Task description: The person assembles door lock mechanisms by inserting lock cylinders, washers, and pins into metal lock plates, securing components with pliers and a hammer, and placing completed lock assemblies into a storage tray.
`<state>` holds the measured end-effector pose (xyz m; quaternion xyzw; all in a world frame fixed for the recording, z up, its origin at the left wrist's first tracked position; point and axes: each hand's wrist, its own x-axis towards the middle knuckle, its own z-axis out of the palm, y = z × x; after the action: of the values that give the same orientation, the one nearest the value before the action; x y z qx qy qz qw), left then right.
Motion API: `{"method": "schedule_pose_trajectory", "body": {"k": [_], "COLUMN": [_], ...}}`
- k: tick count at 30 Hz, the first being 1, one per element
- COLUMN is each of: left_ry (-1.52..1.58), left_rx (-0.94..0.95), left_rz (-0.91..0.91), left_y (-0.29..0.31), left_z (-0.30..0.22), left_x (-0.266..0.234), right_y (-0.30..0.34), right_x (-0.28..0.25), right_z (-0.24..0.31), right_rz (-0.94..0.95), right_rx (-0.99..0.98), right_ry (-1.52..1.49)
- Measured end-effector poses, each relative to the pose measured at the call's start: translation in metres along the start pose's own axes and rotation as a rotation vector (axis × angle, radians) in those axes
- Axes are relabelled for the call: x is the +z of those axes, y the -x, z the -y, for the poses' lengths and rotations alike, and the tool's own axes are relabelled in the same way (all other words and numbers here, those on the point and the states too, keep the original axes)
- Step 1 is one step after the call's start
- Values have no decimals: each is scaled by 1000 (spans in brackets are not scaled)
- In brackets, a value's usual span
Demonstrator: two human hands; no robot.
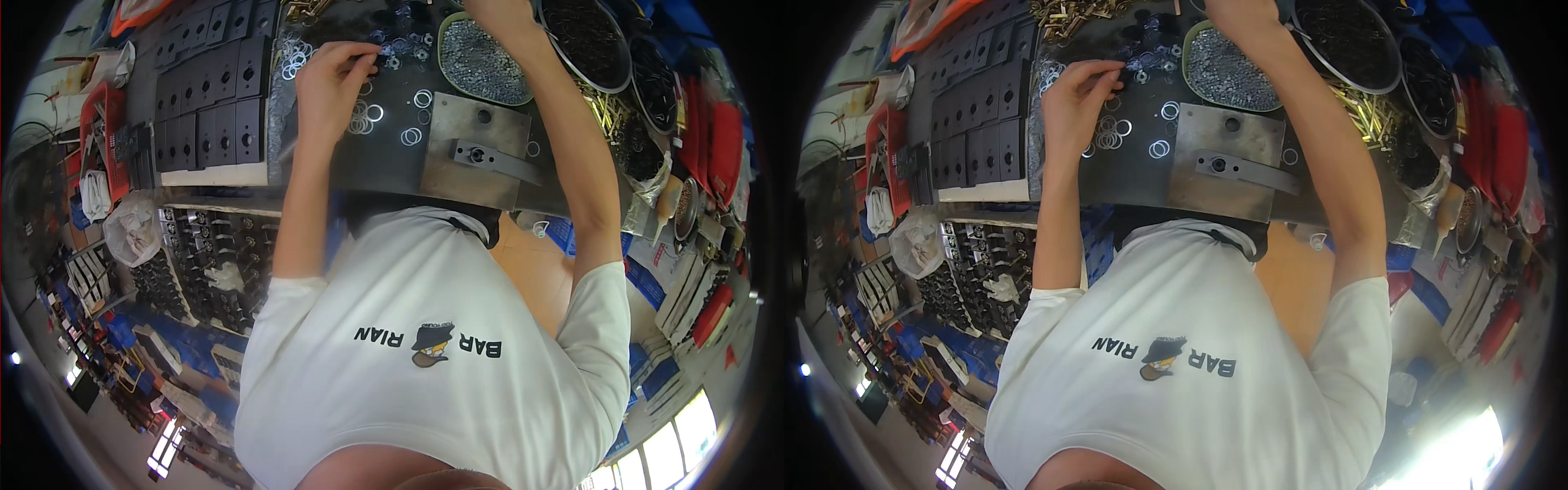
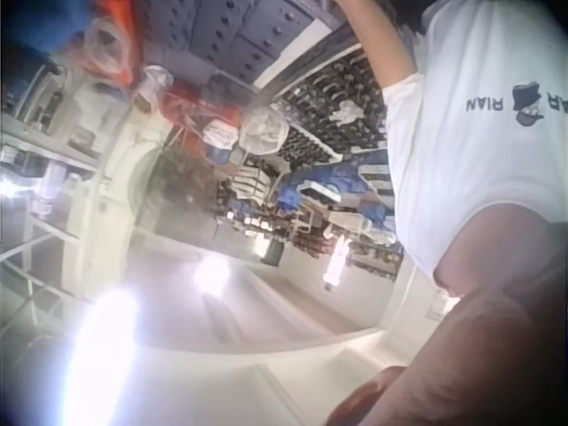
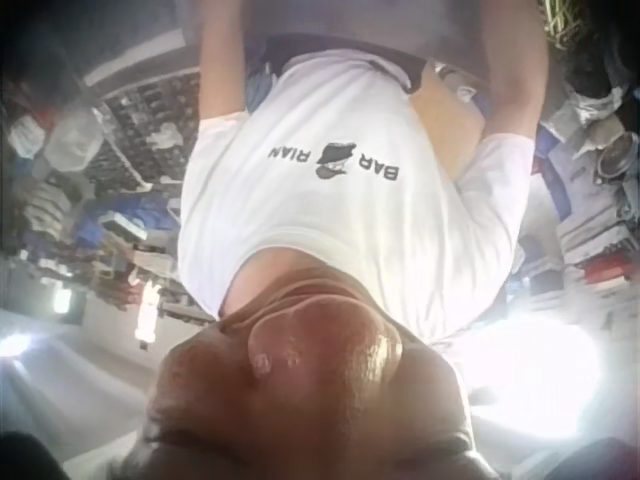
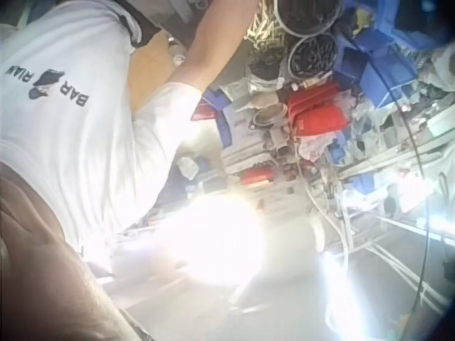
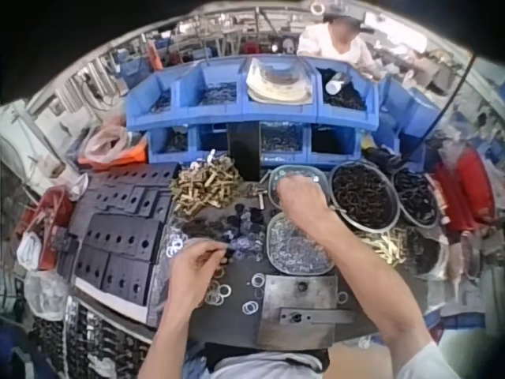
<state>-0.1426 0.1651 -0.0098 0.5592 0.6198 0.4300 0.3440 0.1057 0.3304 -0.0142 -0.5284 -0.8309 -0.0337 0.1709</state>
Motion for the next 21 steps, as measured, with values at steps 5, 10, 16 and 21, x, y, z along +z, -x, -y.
{"method": "schedule_pose_trajectory", "body": {"k": [5, 10, 16, 21], "left_ry": [-223, -370, -531, -415], "left_rx": [78, 258, 334, 344], "left_rz": [-52, -3, 46, 63], "left_y": [-1, -2, -7, -11], "left_z": [3, 1, 2, -6], "left_x": [-1, 11, 18, 18], "right_y": [38, 99, 163, 207], "right_x": [-75, -115, -140, -148], "right_z": [29, 38, 50, 54], "right_rz": [-67, -23, 28, 38], "right_rx": [-47, 93, 304, 476], "right_ry": [-205, -400, -598, -683]}}
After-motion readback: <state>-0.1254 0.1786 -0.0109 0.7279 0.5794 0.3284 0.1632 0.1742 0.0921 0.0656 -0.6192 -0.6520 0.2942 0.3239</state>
